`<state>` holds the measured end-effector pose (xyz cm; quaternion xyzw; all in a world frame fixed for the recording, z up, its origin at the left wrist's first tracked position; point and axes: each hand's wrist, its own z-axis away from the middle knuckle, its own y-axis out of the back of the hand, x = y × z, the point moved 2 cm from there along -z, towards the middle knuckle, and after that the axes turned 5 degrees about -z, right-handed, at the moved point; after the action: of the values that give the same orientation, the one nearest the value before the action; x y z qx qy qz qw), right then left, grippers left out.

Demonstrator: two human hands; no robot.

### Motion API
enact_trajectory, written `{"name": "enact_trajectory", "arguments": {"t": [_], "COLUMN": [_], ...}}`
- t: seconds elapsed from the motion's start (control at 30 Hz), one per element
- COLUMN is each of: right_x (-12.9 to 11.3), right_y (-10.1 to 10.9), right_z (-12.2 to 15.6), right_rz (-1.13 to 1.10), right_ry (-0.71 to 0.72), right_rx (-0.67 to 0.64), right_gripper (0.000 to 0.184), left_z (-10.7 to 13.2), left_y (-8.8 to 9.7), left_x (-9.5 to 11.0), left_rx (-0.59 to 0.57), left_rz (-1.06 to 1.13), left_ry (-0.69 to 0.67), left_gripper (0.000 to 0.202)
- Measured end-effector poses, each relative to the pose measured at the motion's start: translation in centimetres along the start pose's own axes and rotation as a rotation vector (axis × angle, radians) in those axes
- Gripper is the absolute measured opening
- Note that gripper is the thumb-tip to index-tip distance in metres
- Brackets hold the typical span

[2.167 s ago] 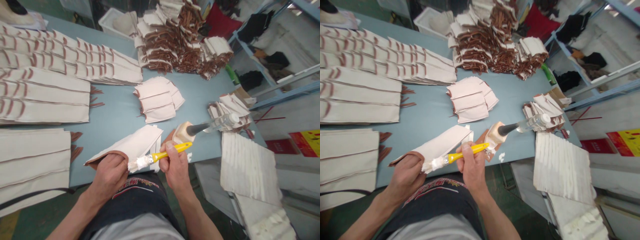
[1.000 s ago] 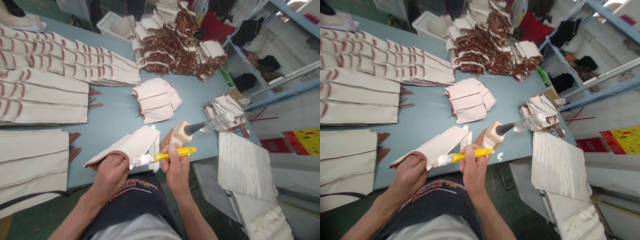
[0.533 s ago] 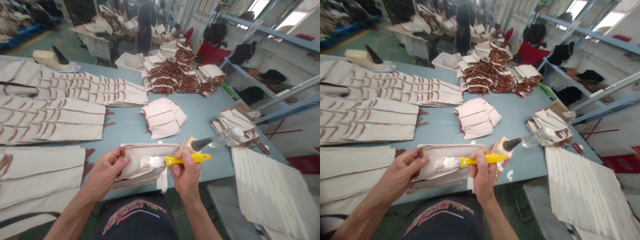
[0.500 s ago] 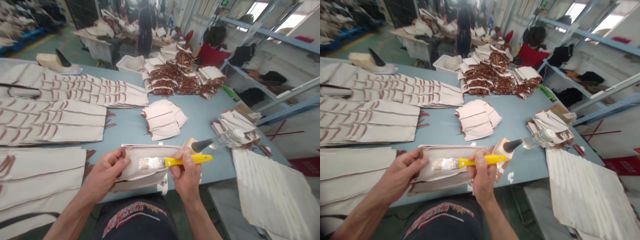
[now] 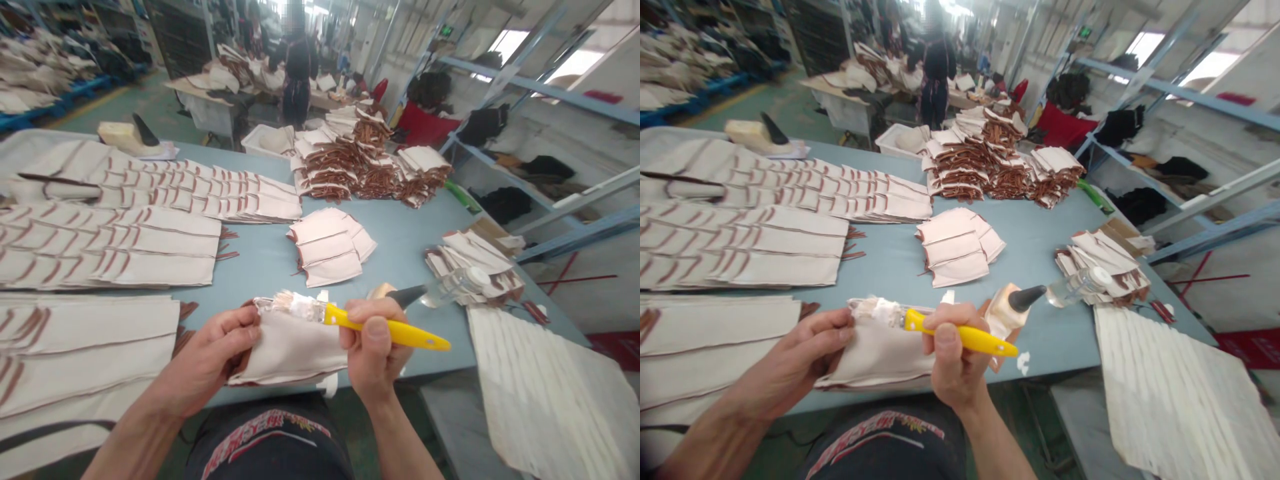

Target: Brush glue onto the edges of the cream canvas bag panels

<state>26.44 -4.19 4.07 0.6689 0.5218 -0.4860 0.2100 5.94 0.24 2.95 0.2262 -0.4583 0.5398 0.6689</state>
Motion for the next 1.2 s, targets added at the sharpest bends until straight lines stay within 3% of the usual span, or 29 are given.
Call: {"name": "enact_trajectory", "arguments": {"t": [0.13,0.3,0.4,0.57,0.73,0.9,1.03,1.2], "right_x": [0.4,0.8,0.5,0.4,0.6,1.7,2.5,3.1], "right_y": [-0.2,-0.2,0.4,0.6,-0.2,-1.1,-2.0,-1.6], "right_z": [0.8,1.2,1.9,2.7,1.4,-0.5,-1.7,-3.9], "right_rz": [0.072,0.054,0.048,0.107,0.236,0.466,0.458,0.421], "right_ry": [0.044,0.145,0.179,0.124,0.391,0.436,0.445,0.248], "right_rx": [-0.137,-0.01,0.032,-0.048,-0.02,-0.116,-0.176,-0.024], "right_gripper": [0.033,0.027,0.026,0.03,0.025,0.017,0.019,0.028], "left_z": [0.3,0.7,0.8,0.9,1.3,1.0,0.2,0.0], "left_y": [-0.5,-0.9,-1.0,-1.3,-1.9,-2.4,-1.3,2.2], "left_x": [0.2,0.3,0.4,0.4,0.5,0.8,0.6,-1.1], "left_rx": [-0.02,0.075,0.068,0.008,-0.021,-0.08,-0.079,-0.048], "left_rz": [0.043,0.153,0.192,0.232,0.232,0.235,0.168,-0.192], "left_ry": [0.044,0.114,0.121,0.091,0.042,0.038,-0.007,-0.132], "left_gripper": [0.042,0.046,0.043,0.039,0.034,0.038,0.044,0.045]}}
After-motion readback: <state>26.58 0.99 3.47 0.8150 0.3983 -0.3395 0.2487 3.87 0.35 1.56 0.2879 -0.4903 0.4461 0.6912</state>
